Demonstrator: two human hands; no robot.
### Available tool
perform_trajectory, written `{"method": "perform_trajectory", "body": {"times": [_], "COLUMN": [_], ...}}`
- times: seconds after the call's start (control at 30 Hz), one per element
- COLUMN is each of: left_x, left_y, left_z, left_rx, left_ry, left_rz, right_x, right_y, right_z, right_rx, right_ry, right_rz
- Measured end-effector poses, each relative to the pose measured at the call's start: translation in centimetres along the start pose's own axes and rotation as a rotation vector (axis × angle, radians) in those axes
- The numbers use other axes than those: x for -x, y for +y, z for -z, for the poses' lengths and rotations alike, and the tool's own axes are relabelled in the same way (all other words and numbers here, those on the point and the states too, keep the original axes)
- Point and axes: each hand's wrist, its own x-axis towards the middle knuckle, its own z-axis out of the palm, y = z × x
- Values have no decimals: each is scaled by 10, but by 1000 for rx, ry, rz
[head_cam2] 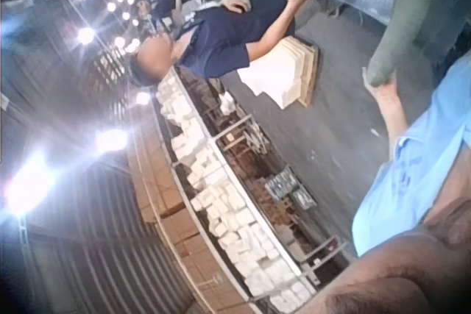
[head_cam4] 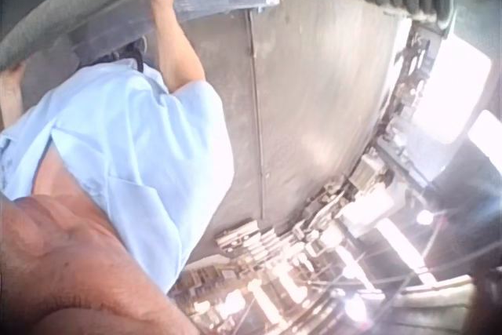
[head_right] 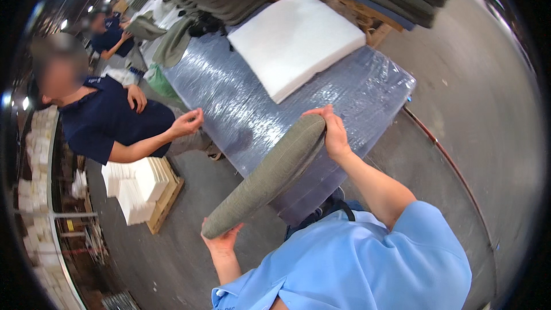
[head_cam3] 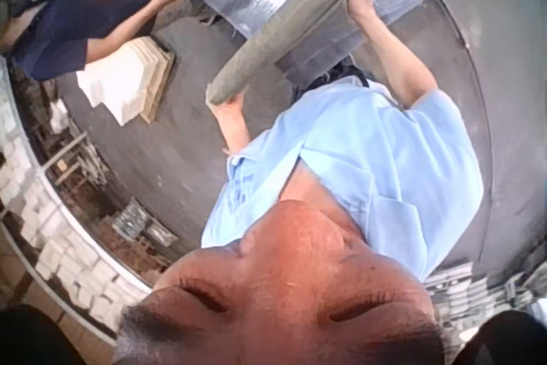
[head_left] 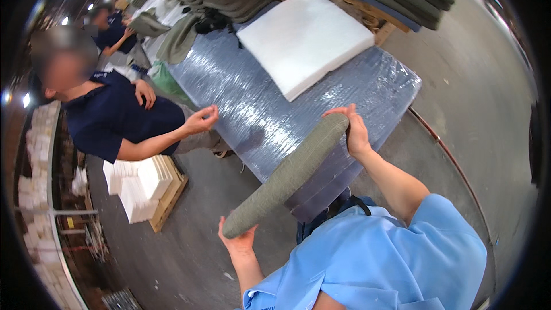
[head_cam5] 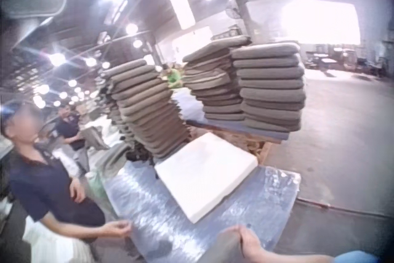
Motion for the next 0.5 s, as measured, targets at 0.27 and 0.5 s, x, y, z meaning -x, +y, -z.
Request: {"method": "perform_trajectory", "body": {"times": [0.27,0.5], "left_x": [38,41], "left_y": [-5,-11], "left_z": [-36,-43], "left_rx": [-234,-320], "left_ry": [-81,-257], "left_rz": [-712,-856], "right_x": [-25,-64], "right_y": [-11,6], "right_z": [-38,-13], "right_rx": [222,304], "right_ry": [56,219], "right_rz": [313,255]}}
